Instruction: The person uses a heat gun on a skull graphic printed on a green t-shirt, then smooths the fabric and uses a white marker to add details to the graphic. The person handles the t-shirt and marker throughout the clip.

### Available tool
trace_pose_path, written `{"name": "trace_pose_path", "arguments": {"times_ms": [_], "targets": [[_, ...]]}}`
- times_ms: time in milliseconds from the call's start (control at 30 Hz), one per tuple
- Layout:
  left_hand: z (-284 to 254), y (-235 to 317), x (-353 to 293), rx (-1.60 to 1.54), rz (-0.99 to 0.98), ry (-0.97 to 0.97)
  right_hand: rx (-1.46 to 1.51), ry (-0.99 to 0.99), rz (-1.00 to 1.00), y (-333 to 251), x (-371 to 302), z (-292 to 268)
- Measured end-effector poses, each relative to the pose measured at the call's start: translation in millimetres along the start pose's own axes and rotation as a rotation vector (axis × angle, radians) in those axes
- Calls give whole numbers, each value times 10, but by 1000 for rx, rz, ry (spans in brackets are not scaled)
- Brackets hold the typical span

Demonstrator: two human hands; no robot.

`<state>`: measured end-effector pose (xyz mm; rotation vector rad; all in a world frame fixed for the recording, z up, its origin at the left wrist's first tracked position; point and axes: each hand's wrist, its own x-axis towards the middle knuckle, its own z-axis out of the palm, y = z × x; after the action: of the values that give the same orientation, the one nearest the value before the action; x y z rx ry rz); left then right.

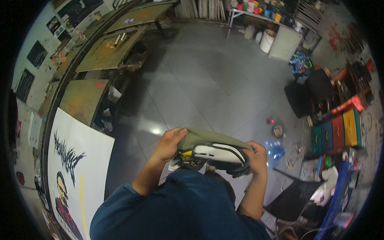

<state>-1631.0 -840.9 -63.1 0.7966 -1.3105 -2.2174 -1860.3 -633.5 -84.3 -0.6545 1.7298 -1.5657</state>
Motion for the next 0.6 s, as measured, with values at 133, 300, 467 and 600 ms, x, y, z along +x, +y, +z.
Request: {"name": "trace_pose_path", "arguments": {"times_ms": [133,300,467,600], "targets": [[98,338,782,-22,64,49,72,-38,-7,-363,935,-66],[-162,522,1934,-34,109,166,-49,-160,-60,-487,2447,10],[-489,948,3069,-137,176,203,-281,-288,75,-709,3901,217],[-692,1419,3891,-114,171,287,-394,-424,153,-933,5004,426]]}}
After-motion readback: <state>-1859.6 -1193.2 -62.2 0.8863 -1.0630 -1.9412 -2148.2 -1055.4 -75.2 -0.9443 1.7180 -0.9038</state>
